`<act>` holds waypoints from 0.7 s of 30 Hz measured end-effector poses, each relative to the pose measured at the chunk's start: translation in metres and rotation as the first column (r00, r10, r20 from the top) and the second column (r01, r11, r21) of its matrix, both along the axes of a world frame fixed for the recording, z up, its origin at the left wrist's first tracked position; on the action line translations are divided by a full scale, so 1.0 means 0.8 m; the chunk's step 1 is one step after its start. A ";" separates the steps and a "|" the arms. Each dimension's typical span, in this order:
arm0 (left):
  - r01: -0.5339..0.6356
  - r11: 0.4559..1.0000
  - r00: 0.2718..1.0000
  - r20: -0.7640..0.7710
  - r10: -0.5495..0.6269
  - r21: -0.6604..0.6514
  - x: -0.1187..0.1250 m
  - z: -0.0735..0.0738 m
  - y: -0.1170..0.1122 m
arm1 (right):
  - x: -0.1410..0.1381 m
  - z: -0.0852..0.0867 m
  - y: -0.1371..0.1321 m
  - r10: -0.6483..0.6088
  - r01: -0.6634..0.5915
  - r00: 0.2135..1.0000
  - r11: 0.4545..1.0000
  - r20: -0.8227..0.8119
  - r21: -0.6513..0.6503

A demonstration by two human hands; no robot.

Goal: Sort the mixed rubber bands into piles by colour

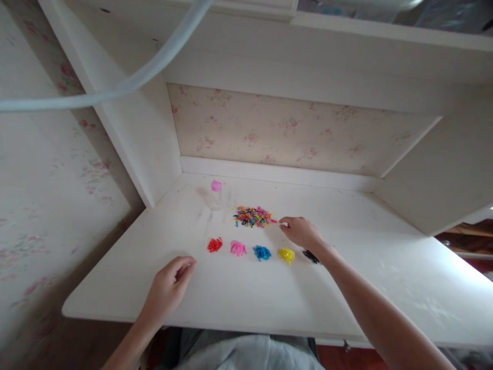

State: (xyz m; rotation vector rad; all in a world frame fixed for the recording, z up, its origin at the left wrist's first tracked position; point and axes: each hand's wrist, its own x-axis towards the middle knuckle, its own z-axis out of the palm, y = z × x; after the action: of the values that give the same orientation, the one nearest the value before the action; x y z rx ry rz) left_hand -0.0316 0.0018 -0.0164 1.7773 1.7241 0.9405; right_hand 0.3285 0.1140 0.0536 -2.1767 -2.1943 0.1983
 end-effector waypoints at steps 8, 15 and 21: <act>0.050 0.998 0.998 0.043 -0.051 0.030 0.004 0.004 0.009 | 0.000 -0.033 0.044 0.002 0.000 0.999 0.999 0.054 -0.041; 0.068 0.997 0.997 0.037 -0.070 0.035 0.004 0.004 0.008 | 0.006 -0.029 0.043 -0.001 0.001 1.000 1.000 0.026 0.000; 0.074 0.996 0.996 0.038 -0.076 0.052 0.007 0.010 0.007 | -0.012 -0.011 0.020 0.061 -0.060 0.998 0.996 -0.025 0.061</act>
State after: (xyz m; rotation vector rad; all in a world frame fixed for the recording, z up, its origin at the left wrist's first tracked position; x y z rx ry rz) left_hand -0.0263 0.0077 -0.0086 1.8301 1.6106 0.9886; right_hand 0.3185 0.1300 0.0448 -2.0663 -2.2230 0.1603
